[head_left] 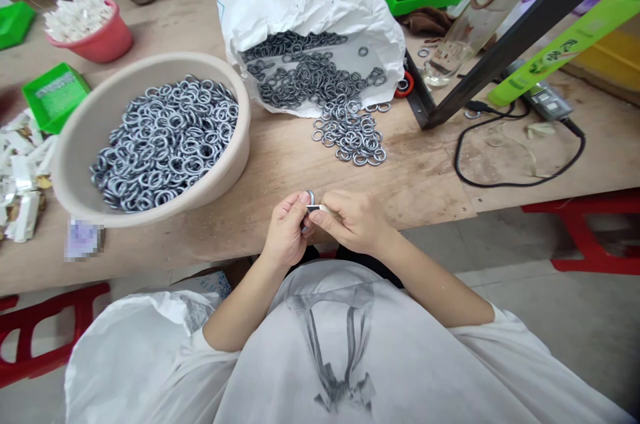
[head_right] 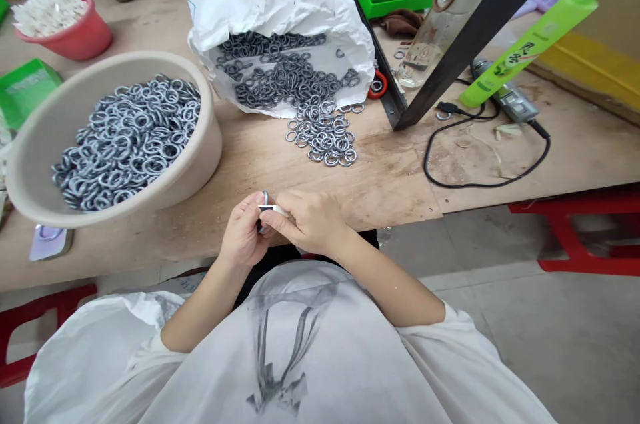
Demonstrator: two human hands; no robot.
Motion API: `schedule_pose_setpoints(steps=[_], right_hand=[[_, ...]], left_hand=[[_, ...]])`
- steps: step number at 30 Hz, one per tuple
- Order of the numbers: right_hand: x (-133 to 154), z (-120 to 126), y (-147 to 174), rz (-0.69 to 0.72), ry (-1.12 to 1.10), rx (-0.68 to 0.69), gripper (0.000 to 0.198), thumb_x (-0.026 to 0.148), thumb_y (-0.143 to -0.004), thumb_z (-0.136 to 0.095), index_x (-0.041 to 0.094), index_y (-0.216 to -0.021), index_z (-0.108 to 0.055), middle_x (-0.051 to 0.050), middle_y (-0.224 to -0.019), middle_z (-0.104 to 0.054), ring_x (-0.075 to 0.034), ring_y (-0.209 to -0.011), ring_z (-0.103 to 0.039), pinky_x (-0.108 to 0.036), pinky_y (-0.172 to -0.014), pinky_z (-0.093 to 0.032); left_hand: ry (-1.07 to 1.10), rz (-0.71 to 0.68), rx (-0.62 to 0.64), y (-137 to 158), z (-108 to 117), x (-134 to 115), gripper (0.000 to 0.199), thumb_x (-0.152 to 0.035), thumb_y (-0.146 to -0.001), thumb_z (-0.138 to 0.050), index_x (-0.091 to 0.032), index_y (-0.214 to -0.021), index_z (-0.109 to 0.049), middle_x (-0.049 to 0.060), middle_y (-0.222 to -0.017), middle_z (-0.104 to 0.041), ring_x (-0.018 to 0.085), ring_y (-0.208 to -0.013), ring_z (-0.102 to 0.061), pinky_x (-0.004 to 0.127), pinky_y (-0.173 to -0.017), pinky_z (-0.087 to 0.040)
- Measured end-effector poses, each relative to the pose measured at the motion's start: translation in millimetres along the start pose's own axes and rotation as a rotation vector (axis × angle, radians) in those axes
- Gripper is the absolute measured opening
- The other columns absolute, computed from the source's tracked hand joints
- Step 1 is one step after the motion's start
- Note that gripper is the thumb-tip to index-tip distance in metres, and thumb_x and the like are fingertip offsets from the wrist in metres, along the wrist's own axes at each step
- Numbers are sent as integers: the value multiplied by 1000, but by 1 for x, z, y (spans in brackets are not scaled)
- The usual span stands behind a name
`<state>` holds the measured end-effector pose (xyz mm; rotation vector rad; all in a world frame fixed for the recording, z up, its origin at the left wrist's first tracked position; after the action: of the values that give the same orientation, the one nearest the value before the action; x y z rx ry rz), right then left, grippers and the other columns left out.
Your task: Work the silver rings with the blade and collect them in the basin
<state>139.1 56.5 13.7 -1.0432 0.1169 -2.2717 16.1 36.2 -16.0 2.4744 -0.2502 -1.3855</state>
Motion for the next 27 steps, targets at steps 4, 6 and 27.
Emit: schedule_pose_setpoints(steps=[4, 6, 27], right_hand=[[-1, -2, 0, -11, -33, 21, 49, 54, -98, -41, 21, -63, -46, 0, -60, -48, -12, -56, -39, -29, -57, -23], [-14, -1, -3, -94, -35, 8, 50, 55, -99, -39, 21, -62, -45, 1, -58, -47, -12, -56, -40, -29, -57, -23], [-56, 1, -19, -259, -546, -181, 27, 46, -89, -64, 19, -90, -69, -1, -81, -66, -16, -75, -58, -30, -73, -45]], left_hand=[[-19, 11, 22, 4, 2, 1, 46, -49, -70, -81, -17, -63, -49, -8, -45, -38, 3, -40, -27, 15, -39, -23], [-57, 29, 85, 10, 1, 3, 46, -50, -71, -80, -16, -62, -50, -7, -45, -39, 3, -40, -28, 16, -40, -23], [110, 207, -14, -11, 10, 3, 38, -47, -73, -77, -15, -77, -58, 0, -72, -61, 6, -49, -50, 13, -34, -27]])
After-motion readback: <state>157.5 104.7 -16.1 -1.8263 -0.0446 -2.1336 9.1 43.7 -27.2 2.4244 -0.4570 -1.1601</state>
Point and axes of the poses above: each hand's wrist, its own y-axis away from the middle knuckle, its own z-axis out of the back of the hand, x = y × z, the point moved 4 cm from there along -y, towards the middle knuckle
